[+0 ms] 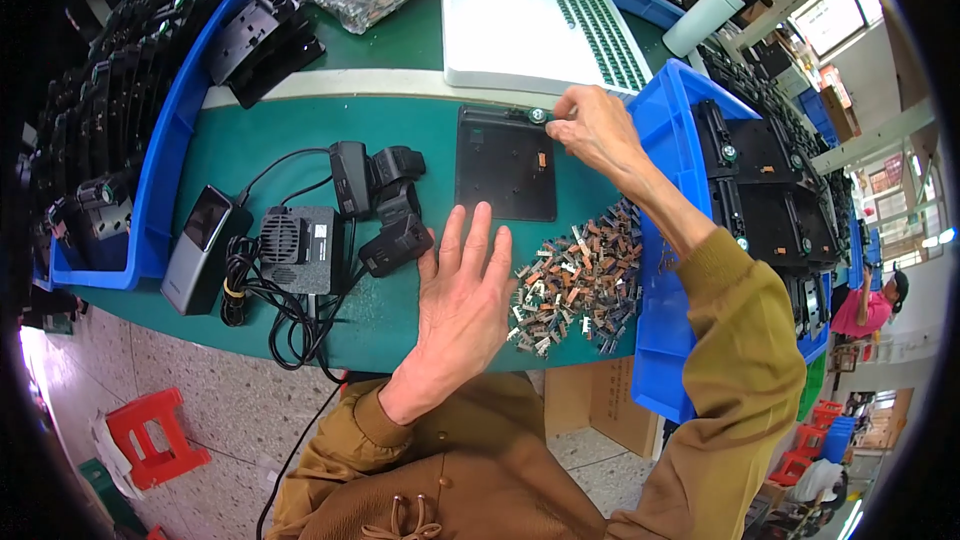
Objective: The person takes a black plastic base from a blue bin, places it on the table, and inserts a green circular component from a white tray and a metal clip into it. After completing the assembly, the person places the finished base back into the blue bin and repeats the process.
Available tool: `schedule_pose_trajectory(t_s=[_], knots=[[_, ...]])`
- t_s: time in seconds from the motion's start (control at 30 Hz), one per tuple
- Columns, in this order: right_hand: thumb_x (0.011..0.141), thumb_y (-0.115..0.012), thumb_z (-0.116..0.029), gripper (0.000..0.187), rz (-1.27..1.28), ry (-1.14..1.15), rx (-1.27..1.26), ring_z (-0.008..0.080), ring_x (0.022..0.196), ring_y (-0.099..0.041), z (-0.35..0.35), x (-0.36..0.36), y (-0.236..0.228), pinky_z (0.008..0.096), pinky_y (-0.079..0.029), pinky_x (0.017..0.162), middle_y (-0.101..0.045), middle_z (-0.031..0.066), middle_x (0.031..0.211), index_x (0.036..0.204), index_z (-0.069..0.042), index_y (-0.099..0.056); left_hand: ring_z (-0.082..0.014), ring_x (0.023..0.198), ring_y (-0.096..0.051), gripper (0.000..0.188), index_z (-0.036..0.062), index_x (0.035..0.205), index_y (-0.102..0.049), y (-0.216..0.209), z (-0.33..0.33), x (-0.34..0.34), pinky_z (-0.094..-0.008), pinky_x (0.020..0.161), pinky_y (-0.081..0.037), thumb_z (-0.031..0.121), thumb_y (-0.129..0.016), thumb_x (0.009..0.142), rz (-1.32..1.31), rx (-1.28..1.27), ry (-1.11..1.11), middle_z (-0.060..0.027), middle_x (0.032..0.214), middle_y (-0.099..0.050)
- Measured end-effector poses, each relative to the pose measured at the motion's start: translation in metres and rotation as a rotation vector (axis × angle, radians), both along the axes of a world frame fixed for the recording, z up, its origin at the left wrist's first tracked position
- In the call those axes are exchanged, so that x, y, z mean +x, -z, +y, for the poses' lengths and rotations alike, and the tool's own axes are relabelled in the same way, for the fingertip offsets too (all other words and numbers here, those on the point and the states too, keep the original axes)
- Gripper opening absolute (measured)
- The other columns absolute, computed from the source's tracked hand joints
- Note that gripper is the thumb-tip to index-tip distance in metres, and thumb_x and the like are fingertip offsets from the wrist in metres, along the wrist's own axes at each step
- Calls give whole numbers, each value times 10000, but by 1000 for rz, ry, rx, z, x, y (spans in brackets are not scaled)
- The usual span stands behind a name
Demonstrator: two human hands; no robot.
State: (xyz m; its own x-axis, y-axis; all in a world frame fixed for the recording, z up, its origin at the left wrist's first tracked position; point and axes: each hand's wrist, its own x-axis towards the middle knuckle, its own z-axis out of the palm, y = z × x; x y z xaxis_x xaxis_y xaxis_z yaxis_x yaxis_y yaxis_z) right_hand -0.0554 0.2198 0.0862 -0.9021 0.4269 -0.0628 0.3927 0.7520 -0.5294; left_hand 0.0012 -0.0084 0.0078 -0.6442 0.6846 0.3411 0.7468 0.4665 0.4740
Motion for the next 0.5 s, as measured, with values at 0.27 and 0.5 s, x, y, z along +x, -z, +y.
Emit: schedule_pose_trajectory(t_s=[0.27, 0.5], knots=[[704, -744, -160, 476, 12, -355, 241, 369, 1030, -576, 29, -32, 44, 446, -461, 922, -599, 202, 1032, 1153, -46, -631, -422, 1363, -302, 556, -10, 1332, -478, 0, 0, 4, -579, 1086, -255, 107, -657, 819, -45, 19, 4, -231, 1464, -345], [686, -652, -44, 274, 135, -413, 405, 380, 933, -613, 14, -30, 51, 463, -506, 832, -615, 201, 961, 955, 6, -632, -427, 1402, -251, 691, -17, 1437, -338, -4, -3, 2, -561, 1097, -250, 77, -640, 822, -88, 19, -1, -244, 1522, -260]])
